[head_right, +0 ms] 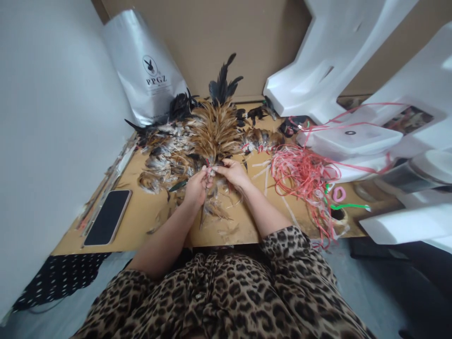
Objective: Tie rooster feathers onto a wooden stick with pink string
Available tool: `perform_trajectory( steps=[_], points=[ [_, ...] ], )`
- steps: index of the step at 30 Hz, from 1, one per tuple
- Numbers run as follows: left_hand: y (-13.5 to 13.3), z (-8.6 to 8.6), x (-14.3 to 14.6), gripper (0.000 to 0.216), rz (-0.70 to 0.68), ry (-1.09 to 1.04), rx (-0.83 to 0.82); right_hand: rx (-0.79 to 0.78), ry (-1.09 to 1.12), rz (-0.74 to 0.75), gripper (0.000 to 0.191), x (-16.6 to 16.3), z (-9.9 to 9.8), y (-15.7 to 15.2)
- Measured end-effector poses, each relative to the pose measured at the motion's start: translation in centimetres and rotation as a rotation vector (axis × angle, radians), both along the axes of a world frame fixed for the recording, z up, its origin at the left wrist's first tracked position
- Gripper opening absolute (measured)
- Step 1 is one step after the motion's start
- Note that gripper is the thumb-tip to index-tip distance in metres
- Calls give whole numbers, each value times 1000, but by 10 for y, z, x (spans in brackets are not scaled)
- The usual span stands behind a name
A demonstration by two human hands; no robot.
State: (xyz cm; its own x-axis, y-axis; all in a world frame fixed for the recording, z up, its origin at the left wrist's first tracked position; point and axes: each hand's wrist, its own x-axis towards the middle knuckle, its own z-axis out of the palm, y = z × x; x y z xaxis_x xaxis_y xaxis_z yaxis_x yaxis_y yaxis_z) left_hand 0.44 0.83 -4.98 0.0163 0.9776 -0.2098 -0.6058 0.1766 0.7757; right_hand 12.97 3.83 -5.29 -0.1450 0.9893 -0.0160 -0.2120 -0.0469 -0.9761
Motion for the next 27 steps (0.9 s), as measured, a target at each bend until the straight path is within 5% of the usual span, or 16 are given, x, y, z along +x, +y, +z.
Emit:
perform_trajectory(
  steps=[11,16,21,27],
  points=[
    [0,-5,1,24,13,77,64,-11,-16,-31,35,-3,-3,2],
    [1,-5,-1,23,9,57,62,-46,151,-73,39,2,-2,3],
    [3,-5,-4,22,26,42,58,-78,186,-230,39,7,-1,1],
    [5,-4,-8,20,18,24,76,266,-202,-446,22,4,6,-15]
  ],
)
